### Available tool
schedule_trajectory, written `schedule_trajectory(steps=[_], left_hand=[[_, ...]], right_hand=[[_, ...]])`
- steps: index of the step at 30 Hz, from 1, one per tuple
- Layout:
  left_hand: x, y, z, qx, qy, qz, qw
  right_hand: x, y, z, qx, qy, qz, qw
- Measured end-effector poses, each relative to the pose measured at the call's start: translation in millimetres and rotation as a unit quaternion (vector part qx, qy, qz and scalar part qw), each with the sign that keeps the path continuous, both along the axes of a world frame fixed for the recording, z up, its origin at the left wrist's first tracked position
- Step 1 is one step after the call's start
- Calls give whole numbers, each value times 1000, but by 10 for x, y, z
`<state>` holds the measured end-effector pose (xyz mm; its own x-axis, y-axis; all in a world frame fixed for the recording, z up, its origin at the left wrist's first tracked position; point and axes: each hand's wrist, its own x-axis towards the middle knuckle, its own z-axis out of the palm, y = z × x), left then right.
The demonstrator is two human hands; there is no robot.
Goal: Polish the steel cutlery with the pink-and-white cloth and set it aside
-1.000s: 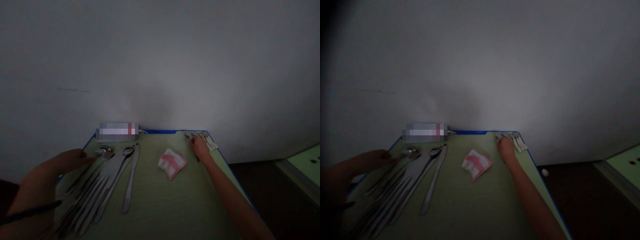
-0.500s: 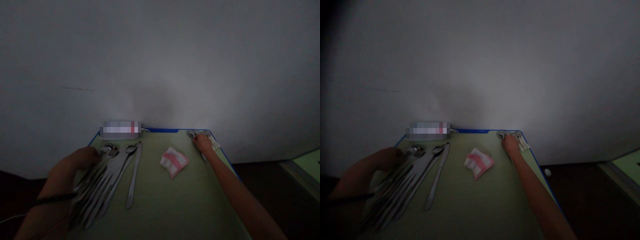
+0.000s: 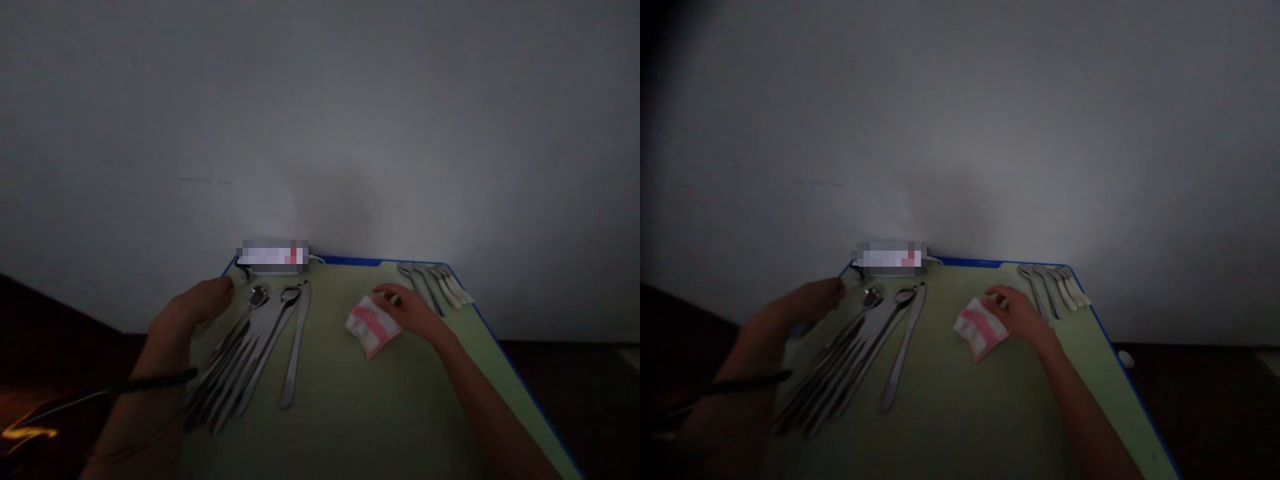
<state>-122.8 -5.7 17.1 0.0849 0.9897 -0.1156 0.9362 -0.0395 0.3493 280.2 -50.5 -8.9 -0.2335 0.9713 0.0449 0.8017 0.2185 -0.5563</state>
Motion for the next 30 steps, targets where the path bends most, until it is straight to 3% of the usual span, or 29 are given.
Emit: schedule_trajectory(steps=[4, 9, 13, 15, 18, 22, 25, 28, 30], left_hand=[[264, -31, 122, -17, 12, -56, 998], [706, -158, 275, -12, -22, -140, 990], [968, -237, 407, 1, -71, -184, 980], [1051, -255, 483, -29, -111, -197, 974], [1146, -270, 595, -82, -140, -189, 968], [1268, -288, 708, 23, -147, -199, 969], [1354, -311, 762, 62, -146, -205, 966], [1436, -355, 801, 72, -151, -211, 963], [1493, -393, 822, 75, -158, -218, 960]], right_hand=[[-220, -129, -50, -48, -25, 95, 994], [-392, 44, 90, -23, -98, 73, 992], [-379, 213, 393, -16, 22, 49, 998], [-334, 243, 512, -2, 115, 46, 992], [-263, 241, 579, 4, 295, 45, 955], [-200, 245, 544, -40, 556, 12, 830], [-195, 298, 504, -44, 641, -45, 765], [-258, 369, 442, -5, 659, -60, 750], [-348, 397, 390, 0, 617, -50, 785]])
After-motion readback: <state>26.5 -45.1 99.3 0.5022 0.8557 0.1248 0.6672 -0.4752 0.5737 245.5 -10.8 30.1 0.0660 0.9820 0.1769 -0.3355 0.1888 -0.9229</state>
